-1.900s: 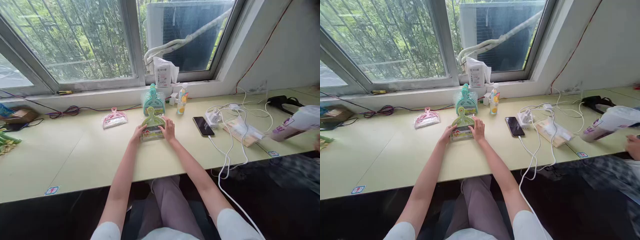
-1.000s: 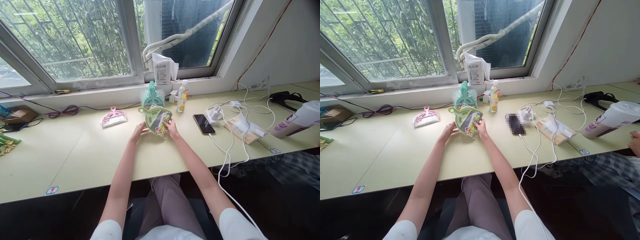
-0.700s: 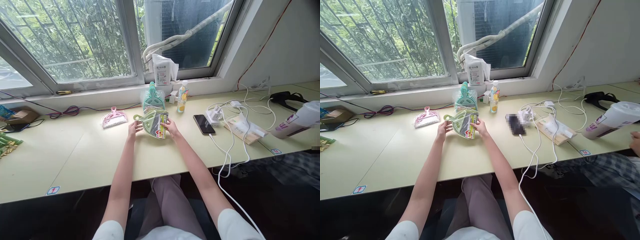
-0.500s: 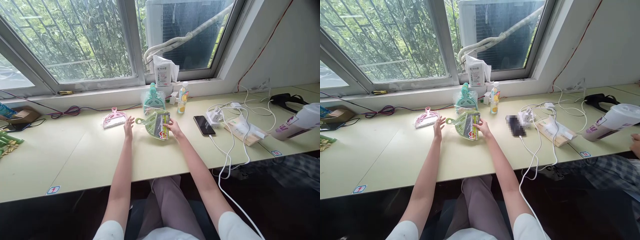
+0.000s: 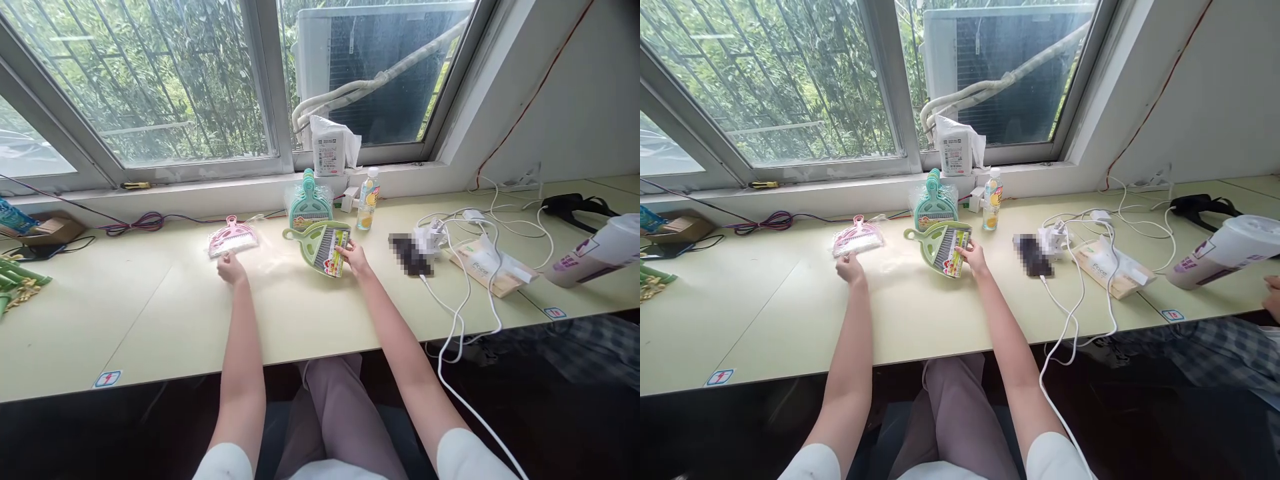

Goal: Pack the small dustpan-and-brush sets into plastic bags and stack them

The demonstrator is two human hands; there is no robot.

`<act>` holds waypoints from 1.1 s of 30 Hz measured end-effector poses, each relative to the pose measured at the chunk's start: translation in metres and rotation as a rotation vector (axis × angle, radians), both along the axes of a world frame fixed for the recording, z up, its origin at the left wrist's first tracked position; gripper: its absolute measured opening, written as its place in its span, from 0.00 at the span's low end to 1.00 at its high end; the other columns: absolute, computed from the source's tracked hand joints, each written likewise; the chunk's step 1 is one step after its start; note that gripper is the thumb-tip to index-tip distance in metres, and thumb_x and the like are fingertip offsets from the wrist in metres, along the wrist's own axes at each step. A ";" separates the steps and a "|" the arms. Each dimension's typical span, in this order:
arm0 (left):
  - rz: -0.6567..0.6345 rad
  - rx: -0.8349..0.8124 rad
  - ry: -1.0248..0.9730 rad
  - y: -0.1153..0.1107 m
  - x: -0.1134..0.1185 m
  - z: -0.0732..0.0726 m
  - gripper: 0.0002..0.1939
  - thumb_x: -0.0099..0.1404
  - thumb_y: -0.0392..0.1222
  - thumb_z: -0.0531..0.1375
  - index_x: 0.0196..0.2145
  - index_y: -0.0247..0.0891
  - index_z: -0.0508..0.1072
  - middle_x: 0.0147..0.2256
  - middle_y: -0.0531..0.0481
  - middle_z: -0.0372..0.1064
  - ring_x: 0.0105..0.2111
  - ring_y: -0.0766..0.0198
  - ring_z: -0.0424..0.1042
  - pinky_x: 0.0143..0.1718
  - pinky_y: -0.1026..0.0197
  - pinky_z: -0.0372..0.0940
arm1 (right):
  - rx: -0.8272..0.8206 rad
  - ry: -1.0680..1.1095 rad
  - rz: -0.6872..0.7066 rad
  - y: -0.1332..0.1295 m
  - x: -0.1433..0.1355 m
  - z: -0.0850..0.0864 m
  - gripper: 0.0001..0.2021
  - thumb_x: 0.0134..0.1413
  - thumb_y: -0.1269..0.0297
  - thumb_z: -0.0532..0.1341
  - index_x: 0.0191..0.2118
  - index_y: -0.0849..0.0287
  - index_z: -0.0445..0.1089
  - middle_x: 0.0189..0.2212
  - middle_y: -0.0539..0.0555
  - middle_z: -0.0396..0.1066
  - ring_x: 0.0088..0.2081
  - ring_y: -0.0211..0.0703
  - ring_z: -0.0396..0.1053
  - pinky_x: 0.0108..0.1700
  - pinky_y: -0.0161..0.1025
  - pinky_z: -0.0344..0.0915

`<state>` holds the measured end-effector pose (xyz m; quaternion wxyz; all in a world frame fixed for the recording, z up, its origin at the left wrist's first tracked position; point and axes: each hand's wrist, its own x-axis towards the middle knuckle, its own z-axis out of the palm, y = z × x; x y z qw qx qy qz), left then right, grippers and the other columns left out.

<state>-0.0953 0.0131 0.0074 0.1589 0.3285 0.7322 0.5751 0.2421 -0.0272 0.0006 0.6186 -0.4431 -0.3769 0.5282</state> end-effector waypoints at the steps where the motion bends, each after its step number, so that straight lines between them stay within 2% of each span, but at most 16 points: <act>1: 0.077 -0.042 0.041 -0.004 -0.006 0.001 0.21 0.66 0.42 0.48 0.53 0.37 0.67 0.51 0.36 0.68 0.56 0.47 0.62 0.57 0.42 0.54 | 0.003 0.031 -0.041 0.002 0.001 -0.002 0.20 0.40 0.66 0.71 0.42 0.57 0.68 0.32 0.51 0.77 0.34 0.42 0.75 0.39 0.41 0.74; 4: 0.147 -0.062 0.183 -0.015 -0.007 0.008 0.28 0.66 0.37 0.46 0.64 0.38 0.50 0.60 0.33 0.56 0.64 0.46 0.50 0.61 0.36 0.44 | 0.011 0.105 -0.093 0.004 0.002 -0.007 0.18 0.41 0.67 0.70 0.40 0.57 0.67 0.34 0.52 0.77 0.35 0.41 0.75 0.39 0.40 0.74; 6: 0.175 0.032 0.238 -0.018 0.008 0.015 0.31 0.67 0.38 0.46 0.66 0.38 0.43 0.63 0.33 0.49 0.66 0.48 0.44 0.63 0.39 0.42 | 0.019 0.132 -0.086 0.004 -0.002 -0.009 0.17 0.42 0.67 0.70 0.40 0.57 0.67 0.35 0.52 0.77 0.35 0.41 0.75 0.40 0.39 0.74; 7: 0.123 0.109 0.228 -0.019 0.020 0.019 0.31 0.67 0.40 0.47 0.66 0.38 0.43 0.64 0.34 0.47 0.67 0.49 0.43 0.63 0.42 0.43 | 0.026 0.140 -0.078 0.004 -0.004 -0.009 0.17 0.42 0.67 0.69 0.41 0.57 0.67 0.35 0.51 0.77 0.35 0.41 0.75 0.40 0.39 0.74; 8: -0.005 0.185 0.178 -0.019 0.034 0.021 0.30 0.67 0.42 0.48 0.65 0.38 0.45 0.64 0.35 0.48 0.66 0.51 0.45 0.63 0.45 0.46 | 0.033 0.144 -0.066 0.003 -0.008 -0.009 0.17 0.42 0.67 0.69 0.41 0.57 0.67 0.35 0.51 0.77 0.35 0.41 0.75 0.41 0.39 0.74; 9: -0.199 0.223 0.079 -0.019 0.050 0.021 0.28 0.68 0.44 0.48 0.64 0.39 0.50 0.62 0.37 0.53 0.64 0.52 0.52 0.62 0.48 0.50 | 0.039 0.144 -0.050 0.002 -0.011 -0.009 0.17 0.43 0.66 0.69 0.41 0.56 0.67 0.36 0.51 0.77 0.36 0.41 0.75 0.41 0.39 0.74; 12: -0.874 0.072 -0.339 -0.021 0.096 0.013 0.28 0.67 0.55 0.51 0.60 0.40 0.57 0.52 0.39 0.68 0.51 0.53 0.69 0.52 0.50 0.63 | 0.044 0.120 0.027 -0.001 -0.021 -0.007 0.16 0.46 0.64 0.69 0.42 0.56 0.67 0.38 0.52 0.77 0.37 0.41 0.76 0.42 0.39 0.73; 14: -1.071 0.028 -0.453 -0.024 0.115 0.003 0.30 0.61 0.54 0.59 0.58 0.43 0.60 0.50 0.44 0.69 0.47 0.56 0.71 0.48 0.53 0.66 | 0.032 0.087 0.076 -0.002 -0.025 -0.005 0.13 0.49 0.62 0.67 0.41 0.57 0.68 0.38 0.53 0.77 0.37 0.41 0.76 0.42 0.39 0.74; 17: -0.984 0.004 -0.495 -0.023 0.117 -0.008 0.26 0.59 0.52 0.61 0.53 0.42 0.65 0.46 0.46 0.72 0.43 0.57 0.72 0.44 0.55 0.67 | -0.085 -0.045 0.051 0.000 -0.019 -0.003 0.11 0.56 0.55 0.61 0.34 0.59 0.69 0.29 0.55 0.77 0.28 0.42 0.75 0.34 0.39 0.74; 19: -0.872 0.019 -0.487 -0.018 0.106 -0.010 0.22 0.60 0.52 0.58 0.49 0.39 0.69 0.44 0.46 0.73 0.43 0.57 0.72 0.45 0.55 0.66 | -0.187 -0.209 -0.106 0.003 -0.007 -0.003 0.18 0.59 0.49 0.57 0.27 0.59 0.68 0.19 0.53 0.73 0.18 0.39 0.69 0.23 0.36 0.68; 22: -0.833 0.103 -0.469 -0.009 0.089 -0.009 0.21 0.60 0.52 0.58 0.46 0.36 0.72 0.44 0.45 0.73 0.47 0.56 0.70 0.49 0.56 0.63 | -0.260 -0.351 -0.323 0.008 0.018 -0.004 0.28 0.59 0.40 0.50 0.20 0.58 0.66 0.10 0.49 0.62 0.09 0.33 0.53 0.14 0.33 0.53; 25: -0.858 0.121 -0.435 -0.007 0.085 -0.007 0.21 0.59 0.54 0.57 0.43 0.35 0.72 0.42 0.45 0.74 0.46 0.55 0.70 0.49 0.56 0.62 | -0.286 -0.336 -0.267 0.010 0.031 -0.004 0.33 0.57 0.35 0.46 0.18 0.58 0.66 0.07 0.48 0.56 0.09 0.32 0.47 0.14 0.34 0.49; 27: -0.876 0.137 -0.393 -0.010 0.091 -0.006 0.20 0.60 0.55 0.56 0.41 0.36 0.73 0.40 0.46 0.73 0.45 0.56 0.70 0.49 0.57 0.61 | -0.224 -0.436 -0.264 0.008 0.026 -0.002 0.33 0.57 0.35 0.46 0.19 0.59 0.68 0.09 0.49 0.58 0.12 0.34 0.52 0.18 0.34 0.53; 29: -0.904 0.151 -0.345 -0.016 0.100 -0.004 0.19 0.61 0.55 0.56 0.38 0.36 0.72 0.39 0.46 0.73 0.43 0.56 0.70 0.48 0.57 0.61 | -0.070 -0.645 -0.336 0.001 0.009 0.000 0.30 0.59 0.39 0.47 0.24 0.60 0.71 0.14 0.52 0.64 0.19 0.38 0.62 0.26 0.35 0.61; 31: -0.939 0.154 -0.289 -0.023 0.112 -0.002 0.18 0.62 0.56 0.55 0.35 0.37 0.72 0.36 0.46 0.73 0.41 0.56 0.69 0.46 0.57 0.61 | 0.119 -0.884 -0.373 -0.008 -0.014 0.003 0.24 0.61 0.45 0.50 0.33 0.58 0.74 0.26 0.55 0.72 0.30 0.42 0.69 0.35 0.37 0.63; 33: -0.972 0.162 -0.232 -0.033 0.124 -0.001 0.18 0.62 0.57 0.55 0.33 0.38 0.73 0.35 0.46 0.73 0.41 0.55 0.69 0.46 0.57 0.61 | 0.278 -1.065 -0.290 -0.018 -0.036 0.005 0.17 0.62 0.50 0.53 0.40 0.54 0.73 0.38 0.57 0.73 0.39 0.45 0.69 0.40 0.37 0.63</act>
